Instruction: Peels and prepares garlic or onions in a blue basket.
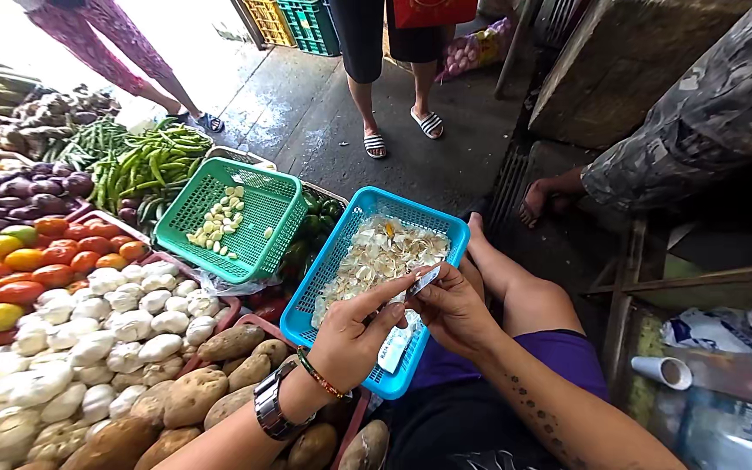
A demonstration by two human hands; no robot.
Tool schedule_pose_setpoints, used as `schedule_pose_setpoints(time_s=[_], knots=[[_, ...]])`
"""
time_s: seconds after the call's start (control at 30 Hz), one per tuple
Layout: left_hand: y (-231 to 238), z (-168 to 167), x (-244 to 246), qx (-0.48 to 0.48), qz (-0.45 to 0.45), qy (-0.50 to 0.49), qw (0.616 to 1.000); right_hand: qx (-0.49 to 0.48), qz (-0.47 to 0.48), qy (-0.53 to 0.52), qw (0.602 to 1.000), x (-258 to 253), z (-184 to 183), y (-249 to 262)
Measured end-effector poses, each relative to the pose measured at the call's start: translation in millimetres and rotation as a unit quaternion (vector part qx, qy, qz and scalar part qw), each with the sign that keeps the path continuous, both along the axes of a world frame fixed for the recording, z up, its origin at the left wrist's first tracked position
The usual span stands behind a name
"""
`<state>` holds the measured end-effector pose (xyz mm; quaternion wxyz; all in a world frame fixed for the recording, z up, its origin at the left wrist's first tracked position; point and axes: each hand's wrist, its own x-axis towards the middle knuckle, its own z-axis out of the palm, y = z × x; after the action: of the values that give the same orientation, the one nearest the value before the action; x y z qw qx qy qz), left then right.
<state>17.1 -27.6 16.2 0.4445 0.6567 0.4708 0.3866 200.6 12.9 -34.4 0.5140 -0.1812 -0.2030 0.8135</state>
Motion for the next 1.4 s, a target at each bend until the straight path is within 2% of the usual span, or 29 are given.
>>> schedule_pose_setpoints(time_s=[0.13, 0.23, 0.3, 0.37, 0.5, 0.6, 1.13, 1.23, 1.4], knots=[[1.2, 1.9, 0.4, -0.038, 0.031, 0.007, 0.999, 0.003, 0.005, -0.009, 1.000, -0.5, 1.7, 0.8], [4.7, 2.5, -0.9, -0.107, 0.070, -0.037, 0.991, -0.014, 0.026, 0.005, 1.000, -0.1, 5.8, 1.5], [5.7, 3.3, -1.9, -0.116, 0.088, -0.061, 0.987, -0.039, 0.041, 0.018, 0.998, 1.5, 9.3, 1.9], [3.3, 2.6, -2.6, -0.076, 0.081, -0.056, 0.992, -0.066, 0.053, 0.019, 0.996, 3.3, 13.0, 2.1], [-1.9, 2.1, -3.2, 0.051, 0.033, 0.080, 0.995, -0.075, 0.064, 0.031, 0.995, 3.9, 13.0, 2.3], [-2.5, -0.2, -4.0, 0.109, 0.020, 0.129, 0.985, -0.071, 0.070, 0.041, 0.994, 2.8, 8.6, 1.8], [-1.8, -2.5, -4.2, 0.124, 0.021, 0.163, 0.979, -0.089, 0.070, 0.048, 0.992, 3.4, 7.0, 1.1], [-1.0, -0.3, -3.6, 0.072, 0.047, 0.131, 0.988, -0.053, 0.098, 0.015, 0.994, 6.3, 8.2, 2.9], [11.2, 1.7, -9.1, -0.087, 0.150, 0.017, 0.985, 0.088, 0.088, -0.084, 0.989, 11.7, 7.8, 5.5]])
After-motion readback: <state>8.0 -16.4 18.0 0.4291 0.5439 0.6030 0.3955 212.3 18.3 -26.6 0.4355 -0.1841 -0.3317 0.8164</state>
